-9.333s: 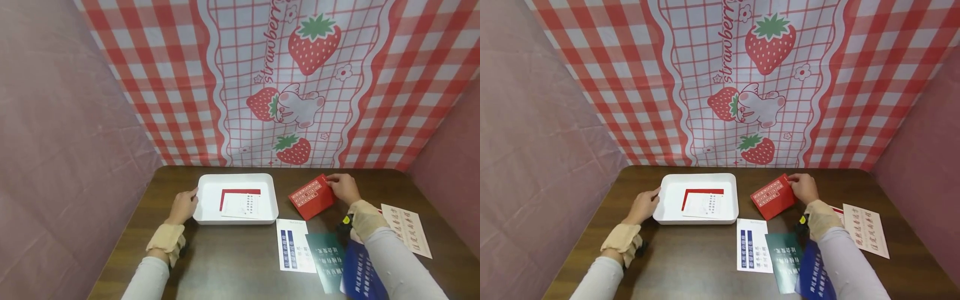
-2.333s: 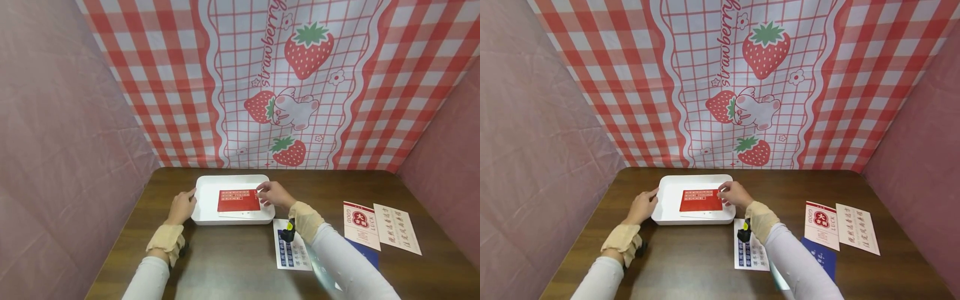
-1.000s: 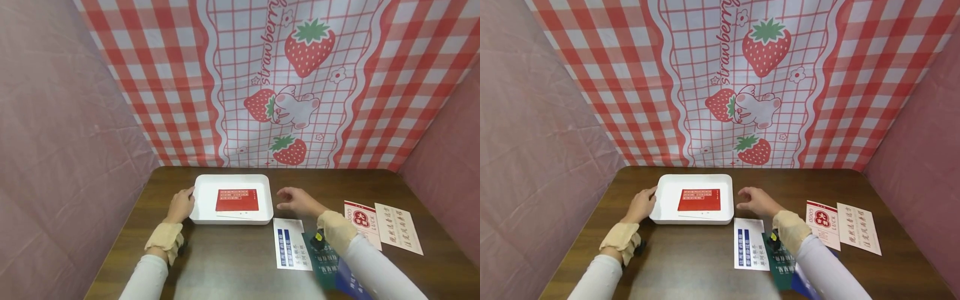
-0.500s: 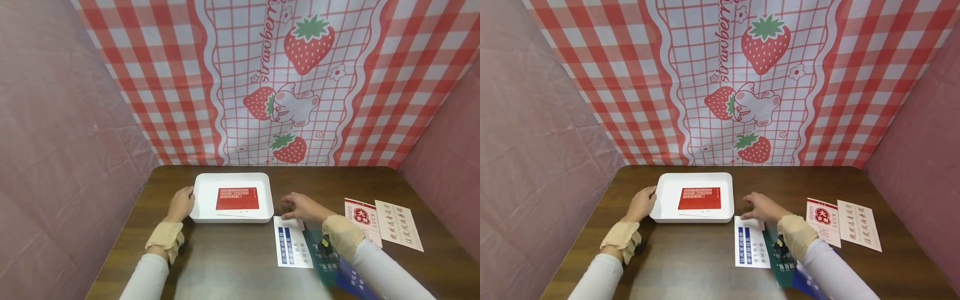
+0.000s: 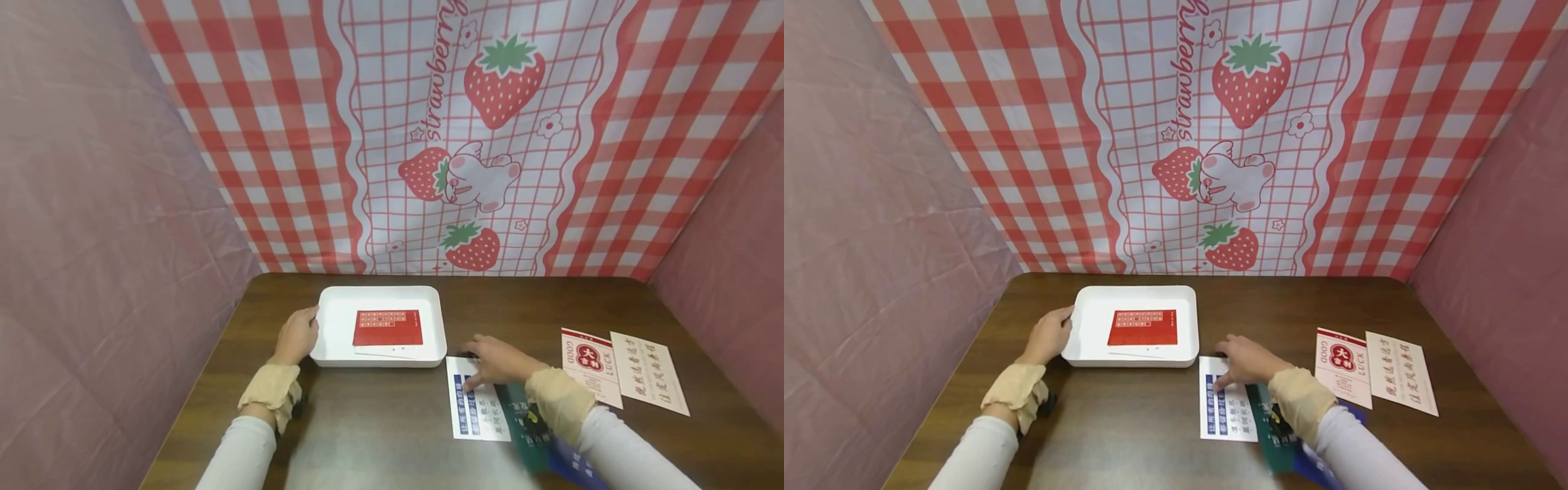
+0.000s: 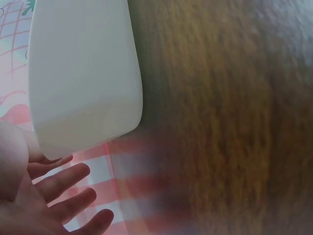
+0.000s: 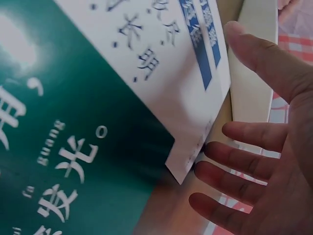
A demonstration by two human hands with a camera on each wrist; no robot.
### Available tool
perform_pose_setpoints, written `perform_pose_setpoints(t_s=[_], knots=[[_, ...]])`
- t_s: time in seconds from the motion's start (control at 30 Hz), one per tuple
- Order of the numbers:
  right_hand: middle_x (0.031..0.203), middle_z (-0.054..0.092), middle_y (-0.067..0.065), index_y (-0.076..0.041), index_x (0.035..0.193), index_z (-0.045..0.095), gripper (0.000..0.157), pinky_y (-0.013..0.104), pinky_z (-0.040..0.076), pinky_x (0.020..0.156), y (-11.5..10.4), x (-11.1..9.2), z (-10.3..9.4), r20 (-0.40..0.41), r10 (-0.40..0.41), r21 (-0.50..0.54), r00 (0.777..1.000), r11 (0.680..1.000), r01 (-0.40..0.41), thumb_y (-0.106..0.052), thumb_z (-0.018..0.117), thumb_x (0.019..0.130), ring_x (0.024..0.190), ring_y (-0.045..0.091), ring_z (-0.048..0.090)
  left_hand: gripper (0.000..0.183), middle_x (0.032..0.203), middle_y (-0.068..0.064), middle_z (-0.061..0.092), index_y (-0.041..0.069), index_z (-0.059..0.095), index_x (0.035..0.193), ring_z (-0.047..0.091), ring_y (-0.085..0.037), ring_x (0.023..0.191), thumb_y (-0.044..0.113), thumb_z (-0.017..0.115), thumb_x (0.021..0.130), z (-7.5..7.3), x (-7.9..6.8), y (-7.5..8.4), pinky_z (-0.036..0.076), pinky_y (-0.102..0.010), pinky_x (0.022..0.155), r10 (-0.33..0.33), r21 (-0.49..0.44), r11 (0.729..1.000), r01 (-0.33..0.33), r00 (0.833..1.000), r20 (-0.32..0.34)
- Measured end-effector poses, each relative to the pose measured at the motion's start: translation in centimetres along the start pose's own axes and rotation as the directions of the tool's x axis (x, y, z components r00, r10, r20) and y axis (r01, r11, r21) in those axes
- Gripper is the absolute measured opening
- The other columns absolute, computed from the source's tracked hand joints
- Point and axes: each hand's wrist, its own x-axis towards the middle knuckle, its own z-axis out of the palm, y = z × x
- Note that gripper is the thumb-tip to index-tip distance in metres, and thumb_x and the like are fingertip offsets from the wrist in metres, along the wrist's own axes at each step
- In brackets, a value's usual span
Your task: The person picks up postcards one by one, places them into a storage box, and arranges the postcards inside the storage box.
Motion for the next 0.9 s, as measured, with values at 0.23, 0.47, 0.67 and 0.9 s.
perform_pose_setpoints(t_s=[0.23,0.47,0.67,0.9], knots=[[0.117,0.058,0.01,-0.009,0.127,0.062,0.081,0.049,0.05,0.095,-0.16,-0.23,0.52,-0.008,0.014,-0.072,1.0,0.997,-0.015,-0.048,0.088,0.061,0.104,0.024,0.055,0.037,0.121,-0.023,0.067,-0.006,0.063,0.124,0.061,-0.041,0.115,0.002,0.05,0.091,0.09,-0.1,-0.07,0.047,-0.051,0.1,0.03,-0.008,1.0,-0.03,0.999,-0.03],[0.106,0.056,0.005,-0.005,0.121,0.063,0.081,0.043,0.051,0.089,-0.34,-0.15,0.8,0.001,-0.003,-0.133,1.0,0.991,0.003,-0.049,0.09,0.058,0.096,0.02,0.052,0.036,0.114,-0.026,0.068,-0.007,0.064,0.122,0.063,-0.044,0.107,0.001,0.052,0.09,0.09,-0.26,-0.22,0.048,-0.053,0.096,0.055,0.005,0.998,-0.055,0.997,-0.05],[0.099,0.055,0.005,-0.002,0.11,0.064,0.073,0.042,0.05,0.085,-0.49,-0.06,0.64,0.003,-0.047,-0.174,0.999,0.984,0.047,-0.045,0.091,0.057,0.092,0.02,0.051,0.035,0.115,-0.026,0.068,-0.006,0.064,0.123,0.063,-0.044,0.108,0.002,0.053,0.09,0.14,-0.03,-0.25,0.048,-0.053,0.096,0.053,0.004,0.999,-0.053,0.998,-0.035],[0.096,0.054,0.003,-0.005,0.104,0.063,0.062,0.04,0.051,0.083,-0.43,0.28,0.47,0.023,-0.01,-0.136,1.0,0.991,0.013,-0.037,0.091,0.059,0.09,0.019,0.052,0.036,0.114,-0.027,0.068,-0.007,0.064,0.123,0.063,-0.044,0.109,0.001,0.053,0.09,0.09,0.07,-0.09,0.049,-0.053,0.095,0.047,-0.001,0.999,-0.047,0.999,-0.024]])
